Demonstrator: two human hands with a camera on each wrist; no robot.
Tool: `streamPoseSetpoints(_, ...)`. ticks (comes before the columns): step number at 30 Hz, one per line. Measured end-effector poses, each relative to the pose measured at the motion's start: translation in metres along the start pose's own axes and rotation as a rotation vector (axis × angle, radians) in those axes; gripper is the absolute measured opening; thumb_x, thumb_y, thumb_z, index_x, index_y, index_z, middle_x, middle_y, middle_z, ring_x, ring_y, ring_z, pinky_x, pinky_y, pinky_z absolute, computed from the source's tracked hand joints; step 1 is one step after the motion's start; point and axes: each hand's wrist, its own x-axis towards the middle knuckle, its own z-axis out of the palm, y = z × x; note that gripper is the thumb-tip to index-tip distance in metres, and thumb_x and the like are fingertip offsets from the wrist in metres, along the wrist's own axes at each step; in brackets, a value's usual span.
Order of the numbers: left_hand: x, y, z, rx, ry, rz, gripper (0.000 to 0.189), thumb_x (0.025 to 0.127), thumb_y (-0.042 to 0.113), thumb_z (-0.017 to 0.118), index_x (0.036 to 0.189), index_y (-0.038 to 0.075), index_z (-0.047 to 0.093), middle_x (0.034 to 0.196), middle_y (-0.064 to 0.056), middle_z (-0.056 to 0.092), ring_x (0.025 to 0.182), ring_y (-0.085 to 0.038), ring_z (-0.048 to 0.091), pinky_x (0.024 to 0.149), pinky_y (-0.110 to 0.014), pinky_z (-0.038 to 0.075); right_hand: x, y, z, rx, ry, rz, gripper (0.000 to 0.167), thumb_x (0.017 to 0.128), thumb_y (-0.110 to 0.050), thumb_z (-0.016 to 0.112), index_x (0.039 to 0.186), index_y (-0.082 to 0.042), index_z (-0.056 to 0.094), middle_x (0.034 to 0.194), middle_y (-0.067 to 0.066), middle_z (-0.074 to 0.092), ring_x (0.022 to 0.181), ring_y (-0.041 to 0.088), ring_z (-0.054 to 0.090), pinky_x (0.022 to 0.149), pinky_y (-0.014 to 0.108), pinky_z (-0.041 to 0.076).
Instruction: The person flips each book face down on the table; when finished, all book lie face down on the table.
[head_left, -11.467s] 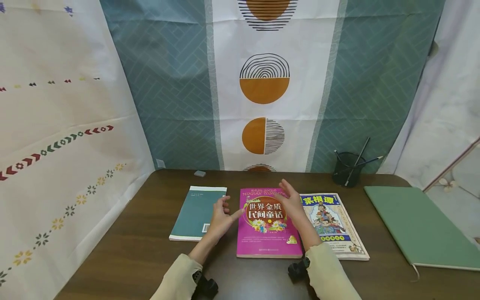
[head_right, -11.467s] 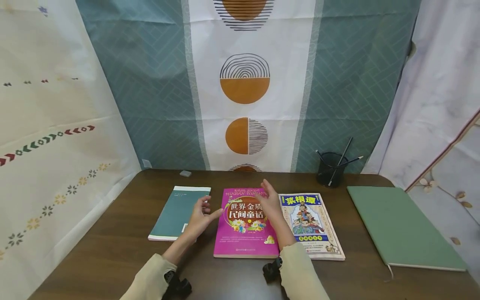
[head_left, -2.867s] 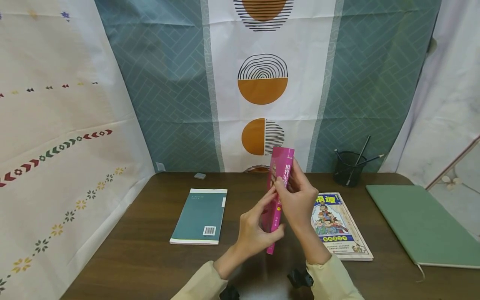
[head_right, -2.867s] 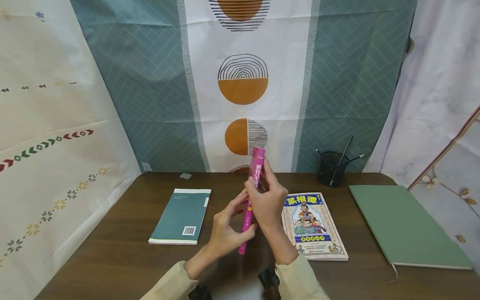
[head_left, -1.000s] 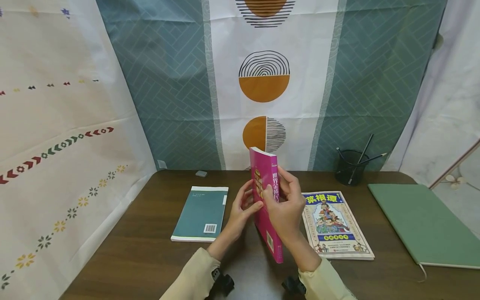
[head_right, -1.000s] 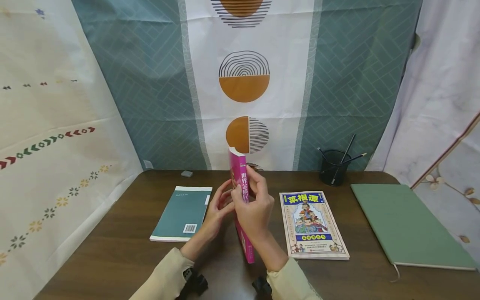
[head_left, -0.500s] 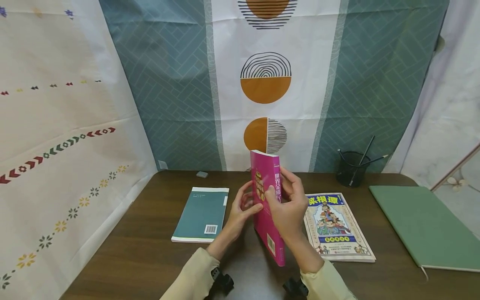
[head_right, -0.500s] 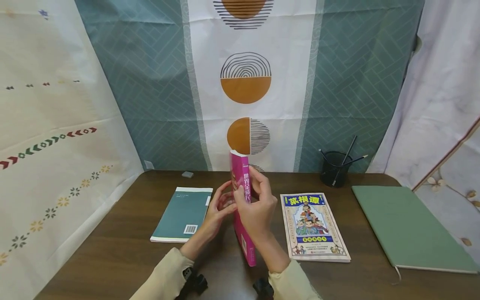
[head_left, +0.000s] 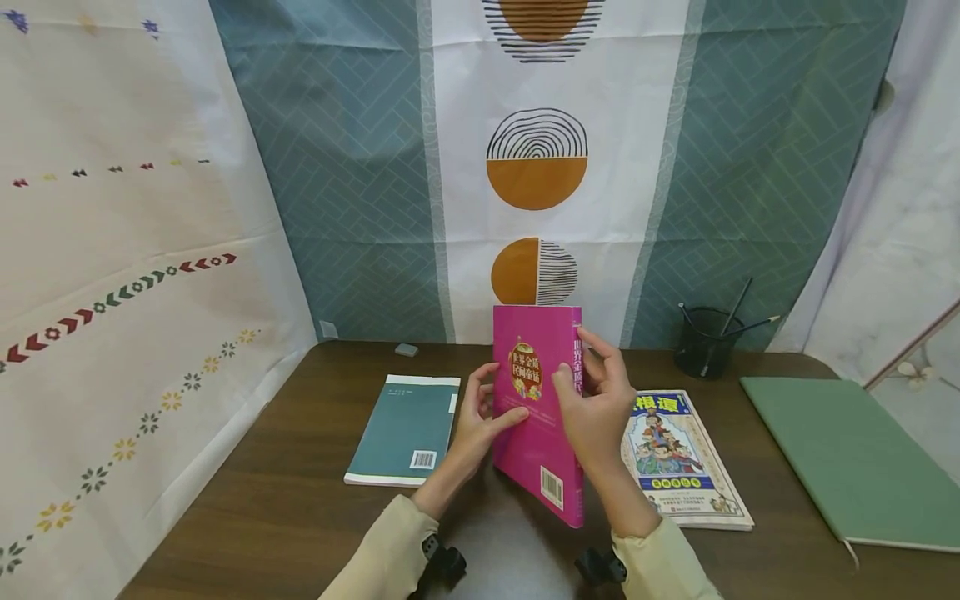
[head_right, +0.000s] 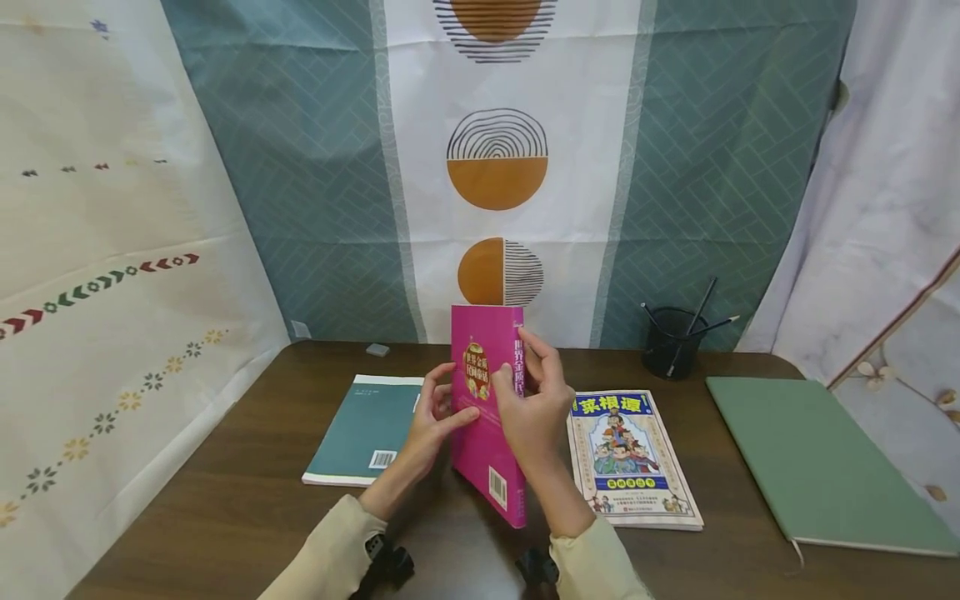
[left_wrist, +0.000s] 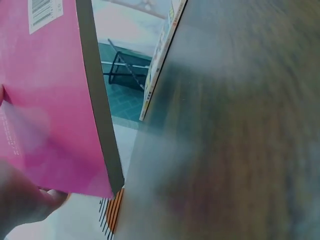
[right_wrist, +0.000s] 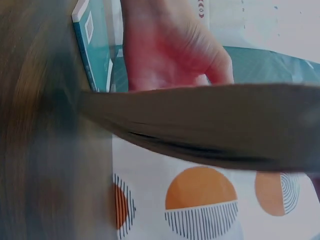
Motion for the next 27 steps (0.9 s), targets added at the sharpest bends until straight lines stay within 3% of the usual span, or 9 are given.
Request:
streamPoseSetpoints(4, 0.0, 0.0, 0.0, 0.031, 0.028, 0.013, 0.073, 0.08, 0.015, 0.077, 0.142, 0.014, 0.038, 0.117, -0.02, 0.051, 0.101, -0.014, 0.055, 0.085, -0.025, 0.053, 0.0, 0.005, -0.003, 0.005, -0.011, 0.008, 0.044, 0.084, 0.004, 0.063, 0.127, 0.002, 0.055, 0.112, 0.022, 0.071, 0.092, -0.006, 0.069, 0.072, 0.015, 0.056)
streamPoseSetpoints(7, 0.0, 0.001, 0.0, 0.029, 0.038, 0.015, 0.072, 0.081, 0.014, 0.076, 0.142, 0.014, 0.038, 0.115, -0.019, 0.05, 0.1, -0.013, 0.057, 0.082, -0.024, 0.056, 0.002, 0.01, -0.006, 0.005, -0.013, 0.01, 0.044, 0.085, 0.004, 0.062, 0.128, 0.001, 0.055, 0.109, 0.024, 0.072, 0.085, -0.011, 0.067, 0.069, 0.013, 0.056)
streamPoseSetpoints(15, 0.002, 0.004, 0.002, 0.017, 0.037, 0.014, 0.07, 0.084, 0.01, 0.073, 0.144, 0.013, 0.035, 0.121, -0.019, 0.048, 0.106, -0.013, 0.056, 0.086, -0.021, 0.055, 0.015, 0.023, -0.015, -0.002, -0.039, 0.088, 0.043, 0.087, 0.002, 0.06, 0.129, -0.002, 0.056, 0.109, 0.022, 0.072, 0.074, -0.01, 0.066, 0.063, 0.011, 0.054)
streamPoseSetpoints(22, 0.002, 0.009, 0.003, 0.027, 0.055, 0.017, 0.07, 0.084, 0.006, 0.072, 0.144, 0.011, 0.037, 0.128, -0.02, 0.048, 0.109, -0.018, 0.055, 0.086, -0.019, 0.053, 0.023, 0.028, -0.019, 0.052, -0.02, 0.302, 0.042, 0.089, 0.001, 0.058, 0.13, -0.008, 0.057, 0.113, 0.021, 0.071, 0.07, -0.003, 0.067, 0.058, 0.014, 0.055)
streamPoseSetpoints(24, 0.002, 0.011, 0.002, 0.026, 0.061, 0.015, 0.068, 0.084, 0.005, 0.072, 0.143, 0.011, 0.038, 0.129, -0.02, 0.049, 0.108, -0.018, 0.056, 0.085, -0.019, 0.053, 0.024, 0.03, -0.02, 0.05, -0.009, 0.34, 0.042, 0.089, -0.001, 0.058, 0.13, -0.01, 0.057, 0.113, 0.015, 0.072, 0.07, -0.002, 0.068, 0.059, 0.016, 0.055)
streamPoseSetpoints(27, 0.002, 0.013, -0.001, 0.022, 0.072, 0.02, 0.066, 0.084, 0.005, 0.072, 0.142, 0.01, 0.041, 0.128, -0.021, 0.051, 0.107, -0.018, 0.057, 0.085, -0.019, 0.053, 0.026, 0.033, -0.02, 0.056, -0.005, 0.364, 0.042, 0.089, -0.001, 0.057, 0.13, -0.011, 0.057, 0.104, -0.006, 0.076, 0.069, -0.001, 0.068, 0.058, 0.016, 0.055)
